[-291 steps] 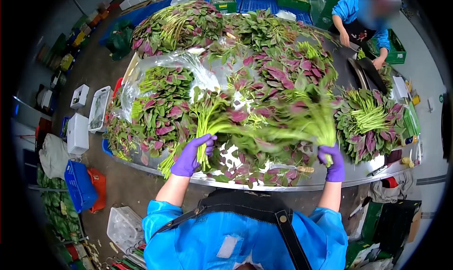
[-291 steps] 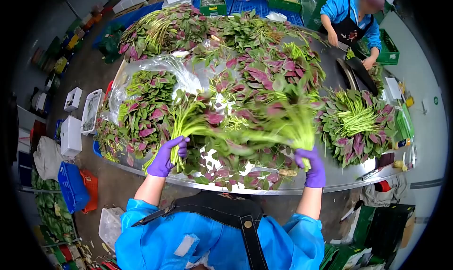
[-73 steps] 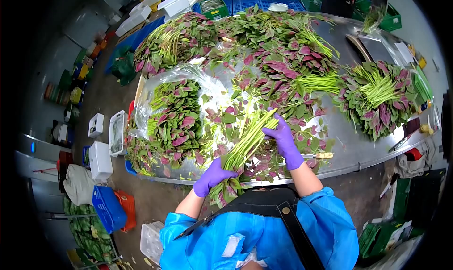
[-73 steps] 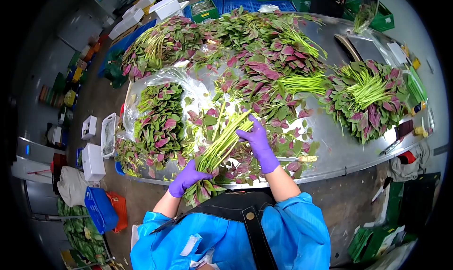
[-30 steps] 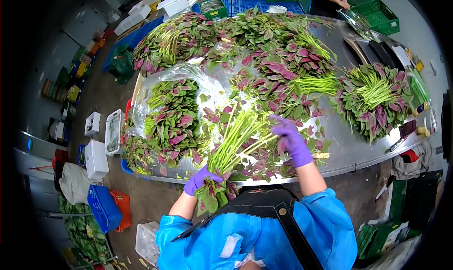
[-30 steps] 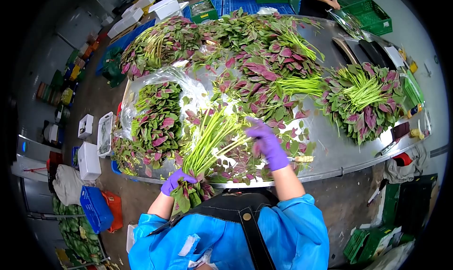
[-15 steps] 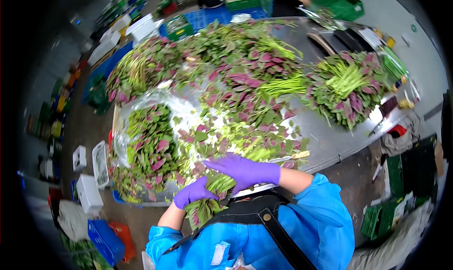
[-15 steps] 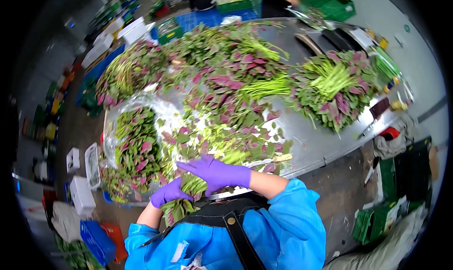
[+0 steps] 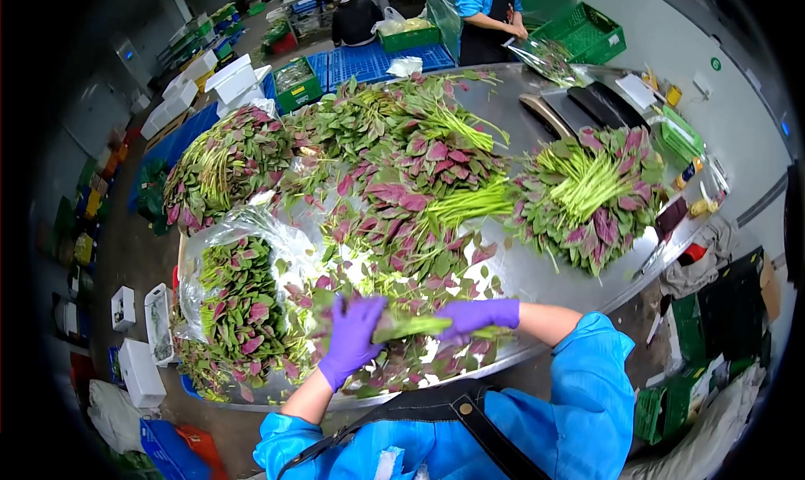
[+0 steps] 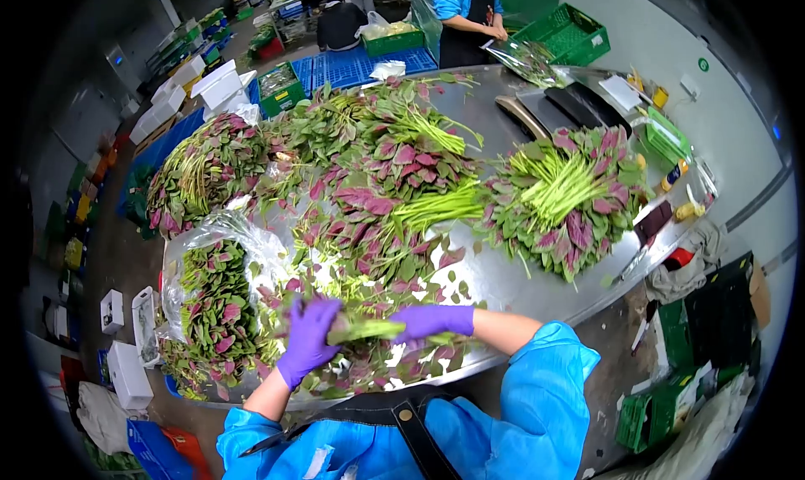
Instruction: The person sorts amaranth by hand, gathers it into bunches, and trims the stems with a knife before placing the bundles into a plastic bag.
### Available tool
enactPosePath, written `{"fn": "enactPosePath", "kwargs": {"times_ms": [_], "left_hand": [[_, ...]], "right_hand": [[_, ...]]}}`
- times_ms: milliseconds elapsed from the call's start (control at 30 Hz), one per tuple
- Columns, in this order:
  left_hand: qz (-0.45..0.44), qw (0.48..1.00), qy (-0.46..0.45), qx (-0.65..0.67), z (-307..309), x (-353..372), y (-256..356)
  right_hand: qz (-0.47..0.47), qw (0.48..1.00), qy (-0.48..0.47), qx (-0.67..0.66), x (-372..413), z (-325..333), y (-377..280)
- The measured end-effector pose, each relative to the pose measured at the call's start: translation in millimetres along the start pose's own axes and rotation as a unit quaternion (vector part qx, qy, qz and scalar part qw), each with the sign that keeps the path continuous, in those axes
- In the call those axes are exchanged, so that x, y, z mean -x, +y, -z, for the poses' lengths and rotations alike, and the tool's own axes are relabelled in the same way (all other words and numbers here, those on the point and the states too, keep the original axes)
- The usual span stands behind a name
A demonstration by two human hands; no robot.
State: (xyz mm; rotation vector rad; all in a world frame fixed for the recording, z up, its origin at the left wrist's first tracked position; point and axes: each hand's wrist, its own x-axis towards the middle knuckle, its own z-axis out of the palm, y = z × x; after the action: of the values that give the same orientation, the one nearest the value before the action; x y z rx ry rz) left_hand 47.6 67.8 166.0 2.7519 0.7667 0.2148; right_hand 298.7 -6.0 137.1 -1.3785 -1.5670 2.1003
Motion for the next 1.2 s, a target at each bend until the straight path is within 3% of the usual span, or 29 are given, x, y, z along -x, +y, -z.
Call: {"fn": "enactPosePath", "kwargs": {"times_ms": [67,100,167,200,233,367,433,533,567,600,633,767,867,900,933,967,1000,1100,1167,1200], "left_hand": [[0.048,0.979,0.199,0.006,17.2,-11.2,2.0],[0.068,0.968,0.239,-0.011,22.5,-11.2,1.0],[0.120,0.946,0.300,-0.013,21.3,-6.9,2.0],[0.149,0.942,0.300,-0.006,11.7,-4.4,1.9],[0.172,0.945,0.277,0.007,1.9,0.4,1.1],[0.259,0.936,0.229,0.070,-34.3,1.8,2.4],[0.284,0.934,0.200,0.083,-55.4,1.5,0.6],[0.296,0.936,0.167,0.087,-69.1,-11.5,-1.1],[0.296,0.941,0.141,0.086,-74.2,-17.2,-1.4],[0.305,0.937,0.147,0.089,-79.1,-21.3,-2.7],[0.292,0.941,0.133,0.109,-81.0,-23.2,-5.2],[0.274,0.943,0.124,0.140,-85.0,-26.1,-13.4],[0.262,0.946,0.127,0.144,-84.7,-21.6,-17.3],[0.256,0.945,0.129,0.159,-83.0,-18.7,-18.2],[0.248,0.945,0.136,0.164,-83.5,-13.8,-18.9],[0.243,0.944,0.146,0.171,-88.2,-7.2,-19.0],[0.241,0.943,0.151,0.172,-93.0,-0.7,-18.6],[0.222,0.940,0.173,0.191,-109.2,17.2,-18.7],[0.213,0.934,0.196,0.210,-107.0,29.9,-16.7],[0.206,0.931,0.206,0.221,-105.7,38.2,-18.2]], "right_hand": [[0.016,0.993,0.112,-0.024,10.2,63.0,-17.3],[0.060,0.978,0.190,0.055,28.2,94.5,-46.9],[0.078,0.959,0.266,0.050,41.5,166.7,-73.3],[0.116,0.928,0.344,0.086,54.1,188.3,-99.9],[0.151,0.917,0.366,0.044,46.6,223.7,-100.1],[0.219,0.872,0.431,0.074,21.2,337.7,-102.4],[0.170,0.846,0.488,0.132,-0.4,387.1,-83.6],[0.065,0.730,0.542,0.412,-57.6,459.4,15.1],[-0.012,0.715,0.514,0.473,-73.0,470.2,47.8],[-0.070,0.737,0.468,0.483,-85.9,475.8,71.7],[-0.079,0.731,0.505,0.452,-107.6,488.6,106.4],[-0.131,0.737,0.550,0.370,-103.5,468.8,81.9],[-0.095,0.728,0.550,0.399,-75.7,465.7,72.5],[-0.112,0.751,0.539,0.364,-65.5,457.2,55.0],[-0.007,0.714,0.546,0.438,-65.5,475.6,75.5],[-0.031,0.679,0.557,0.477,-66.0,471.7,65.5],[-0.037,0.733,0.529,0.427,-58.3,445.6,26.7],[0.028,0.786,0.489,0.378,-69.2,369.7,-38.4],[0.147,0.837,0.421,0.317,-84.3,314.0,-63.5],[0.178,0.805,0.392,0.408,-97.4,283.4,-82.5]]}}
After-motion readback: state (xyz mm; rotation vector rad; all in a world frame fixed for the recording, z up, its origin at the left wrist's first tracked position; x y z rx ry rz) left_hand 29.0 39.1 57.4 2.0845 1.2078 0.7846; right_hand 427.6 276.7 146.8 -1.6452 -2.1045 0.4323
